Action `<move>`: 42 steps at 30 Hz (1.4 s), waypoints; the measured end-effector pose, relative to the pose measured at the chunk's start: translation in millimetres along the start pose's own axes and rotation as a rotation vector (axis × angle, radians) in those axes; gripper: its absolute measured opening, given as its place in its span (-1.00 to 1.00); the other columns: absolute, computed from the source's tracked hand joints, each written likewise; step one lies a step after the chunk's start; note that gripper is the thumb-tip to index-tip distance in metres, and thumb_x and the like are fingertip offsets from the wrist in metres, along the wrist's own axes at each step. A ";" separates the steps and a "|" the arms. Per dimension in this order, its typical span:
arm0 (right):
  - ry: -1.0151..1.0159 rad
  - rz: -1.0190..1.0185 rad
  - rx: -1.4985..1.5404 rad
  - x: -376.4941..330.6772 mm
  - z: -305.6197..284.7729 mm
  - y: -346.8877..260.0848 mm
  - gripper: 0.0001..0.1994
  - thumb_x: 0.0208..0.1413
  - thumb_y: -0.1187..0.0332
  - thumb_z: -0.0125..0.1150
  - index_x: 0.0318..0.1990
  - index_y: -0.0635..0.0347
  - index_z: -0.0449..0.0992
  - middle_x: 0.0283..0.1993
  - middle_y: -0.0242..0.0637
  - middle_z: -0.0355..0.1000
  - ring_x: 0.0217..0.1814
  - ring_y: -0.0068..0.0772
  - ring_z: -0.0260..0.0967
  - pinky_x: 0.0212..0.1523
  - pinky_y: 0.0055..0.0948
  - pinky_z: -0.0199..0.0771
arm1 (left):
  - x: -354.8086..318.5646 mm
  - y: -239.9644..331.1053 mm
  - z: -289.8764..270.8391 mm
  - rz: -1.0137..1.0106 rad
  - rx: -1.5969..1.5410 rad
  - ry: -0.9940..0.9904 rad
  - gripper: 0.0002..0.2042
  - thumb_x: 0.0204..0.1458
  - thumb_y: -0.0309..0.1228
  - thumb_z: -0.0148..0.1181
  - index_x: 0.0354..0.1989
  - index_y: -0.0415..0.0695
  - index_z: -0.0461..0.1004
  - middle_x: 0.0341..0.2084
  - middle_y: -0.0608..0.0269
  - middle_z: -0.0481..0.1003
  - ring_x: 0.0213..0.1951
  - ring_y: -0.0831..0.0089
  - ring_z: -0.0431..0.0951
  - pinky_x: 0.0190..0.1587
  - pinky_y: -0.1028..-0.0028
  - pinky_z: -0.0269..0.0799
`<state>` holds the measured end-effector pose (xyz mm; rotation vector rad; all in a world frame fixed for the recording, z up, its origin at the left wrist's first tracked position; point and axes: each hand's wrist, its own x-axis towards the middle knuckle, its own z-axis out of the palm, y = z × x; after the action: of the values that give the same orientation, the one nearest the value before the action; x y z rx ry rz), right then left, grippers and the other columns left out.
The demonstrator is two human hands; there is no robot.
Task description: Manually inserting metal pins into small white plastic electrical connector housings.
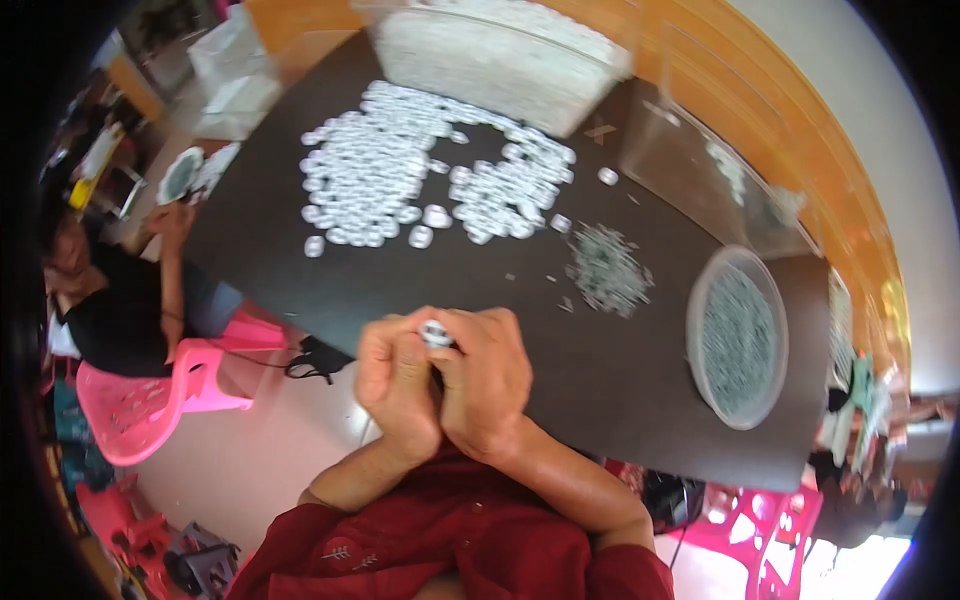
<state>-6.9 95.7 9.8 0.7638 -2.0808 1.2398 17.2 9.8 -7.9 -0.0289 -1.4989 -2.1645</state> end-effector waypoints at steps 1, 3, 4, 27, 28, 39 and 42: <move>-0.032 0.015 -0.074 2.2 1.6 -0.6 -0.73 -0.10 0.65 0.17 -0.17 0.39 0.42 -0.28 -0.10 0.43 -0.38 -0.17 0.34 -0.38 -0.34 0.39 | 2.8 0.1 0.9 -0.017 0.041 0.004 -0.80 0.23 -0.42 -0.04 -0.13 -0.31 0.39 -0.39 0.36 0.36 -0.36 0.68 0.29 -0.27 0.65 0.24; -0.003 0.001 -0.053 1.4 5.2 -1.1 -0.73 -0.10 0.65 0.17 -0.17 0.39 0.42 -0.29 -0.10 0.42 -0.39 -0.17 0.34 -0.39 -0.35 0.38 | 1.4 -4.0 0.3 0.030 0.006 -0.030 -0.80 0.24 -0.41 -0.05 -0.14 -0.31 0.38 -0.42 0.37 0.35 -0.39 0.68 0.27 -0.30 0.65 0.21; 0.029 -0.003 -0.049 1.5 6.9 0.0 -0.73 -0.11 0.65 0.17 -0.17 0.39 0.42 -0.30 -0.10 0.42 -0.41 -0.16 0.33 -0.41 -0.35 0.38 | 2.8 -3.5 -0.9 0.028 0.000 -0.011 -0.81 0.24 -0.41 -0.05 -0.14 -0.31 0.38 -0.42 0.37 0.34 -0.40 0.69 0.26 -0.31 0.66 0.20; -0.130 -0.094 -0.012 8.6 -10.9 3.4 -0.66 -0.16 0.59 0.27 -0.15 0.40 0.41 -0.30 -0.14 0.42 -0.41 -0.20 0.36 -0.44 -0.36 0.39 | 5.4 14.7 -0.2 -0.169 -0.204 0.048 -0.86 0.18 -0.46 0.06 -0.21 -0.31 0.42 -0.43 0.31 0.47 -0.44 0.69 0.39 -0.37 0.69 0.34; -0.130 -0.094 -0.014 7.5 -10.7 4.5 -0.66 -0.16 0.59 0.27 -0.15 0.40 0.41 -0.30 -0.14 0.42 -0.41 -0.20 0.36 -0.44 -0.36 0.39 | 4.1 15.8 0.4 -0.150 -0.215 0.043 -0.86 0.18 -0.47 0.06 -0.21 -0.31 0.42 -0.44 0.31 0.47 -0.45 0.70 0.40 -0.38 0.69 0.34; -0.153 -0.107 0.024 11.1 -13.1 3.4 -0.59 -0.22 0.60 0.31 -0.11 0.41 0.41 -0.24 -0.09 0.43 -0.35 -0.13 0.38 -0.36 -0.32 0.43 | 13.7 25.5 -1.6 -0.284 -0.308 0.060 -0.88 0.13 -0.53 0.09 -0.22 -0.31 0.45 -0.39 0.27 0.50 -0.39 0.66 0.45 -0.29 0.65 0.37; -0.154 -0.053 0.037 17.1 -13.8 -7.3 -0.61 -0.21 0.61 0.29 -0.12 0.40 0.42 -0.26 -0.09 0.44 -0.34 -0.12 0.38 -0.35 -0.31 0.43 | 13.2 25.2 -0.5 -0.251 -0.311 0.062 -0.89 0.14 -0.55 0.08 -0.22 -0.31 0.45 -0.40 0.27 0.51 -0.40 0.66 0.46 -0.28 0.65 0.38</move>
<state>-10.1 102.2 31.8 0.9520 -2.1490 1.2278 16.2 -2.5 17.8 0.1253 -1.1709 -2.5565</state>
